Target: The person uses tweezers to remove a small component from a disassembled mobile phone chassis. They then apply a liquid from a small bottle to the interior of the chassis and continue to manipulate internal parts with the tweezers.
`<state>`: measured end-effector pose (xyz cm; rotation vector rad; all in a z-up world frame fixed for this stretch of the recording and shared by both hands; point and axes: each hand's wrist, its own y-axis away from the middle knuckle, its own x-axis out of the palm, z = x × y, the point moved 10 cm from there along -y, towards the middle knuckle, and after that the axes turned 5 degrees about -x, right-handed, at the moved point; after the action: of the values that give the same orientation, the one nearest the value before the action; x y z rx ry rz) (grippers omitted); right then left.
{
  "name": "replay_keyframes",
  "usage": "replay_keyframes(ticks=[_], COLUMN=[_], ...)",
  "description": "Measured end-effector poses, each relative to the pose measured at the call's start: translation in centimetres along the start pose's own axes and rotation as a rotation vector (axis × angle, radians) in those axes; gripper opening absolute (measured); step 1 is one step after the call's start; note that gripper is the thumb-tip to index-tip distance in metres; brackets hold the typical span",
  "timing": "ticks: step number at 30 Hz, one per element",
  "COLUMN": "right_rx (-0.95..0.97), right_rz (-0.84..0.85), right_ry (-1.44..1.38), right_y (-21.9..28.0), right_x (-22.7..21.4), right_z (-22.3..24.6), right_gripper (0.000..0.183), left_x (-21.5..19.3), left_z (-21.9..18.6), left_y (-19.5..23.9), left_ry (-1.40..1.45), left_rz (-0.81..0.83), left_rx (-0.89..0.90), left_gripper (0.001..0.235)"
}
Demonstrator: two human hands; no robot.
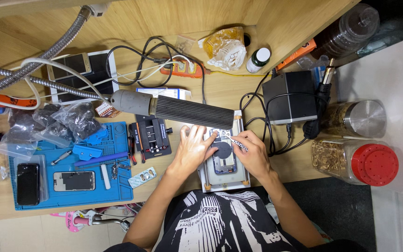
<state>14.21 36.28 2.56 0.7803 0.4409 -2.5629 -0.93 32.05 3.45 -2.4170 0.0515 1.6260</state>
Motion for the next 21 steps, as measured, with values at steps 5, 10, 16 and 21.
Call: replay_keyframes(ticks=[5, 10, 16, 21], right_rx=[-0.023, -0.05, -0.029, -0.152], right_rz=[-0.009, -0.059, -0.103, -0.129], right_ry=[0.03, 0.049, 0.072, 0.122], right_y=[0.0, -0.1, 0.0, 0.4], right_x=[-0.1, -0.9, -1.9, -2.4], right_z=[0.2, 1.1, 1.5, 2.4], right_gripper=[0.023, 0.023, 0.022, 0.023], left_x=[0.4, 1.4, 2.8, 0.8], left_z=[1.0, 0.4, -0.9, -0.1], left_y=[-0.2, 0.1, 0.9, 0.6], left_ry=[0.077, -0.001, -0.03, 0.205], left_rz=[0.024, -0.047, -0.076, -0.117], left_rx=[-0.039, -0.03, -0.079, -0.127], left_gripper=[0.044, 0.043, 0.052, 0.047])
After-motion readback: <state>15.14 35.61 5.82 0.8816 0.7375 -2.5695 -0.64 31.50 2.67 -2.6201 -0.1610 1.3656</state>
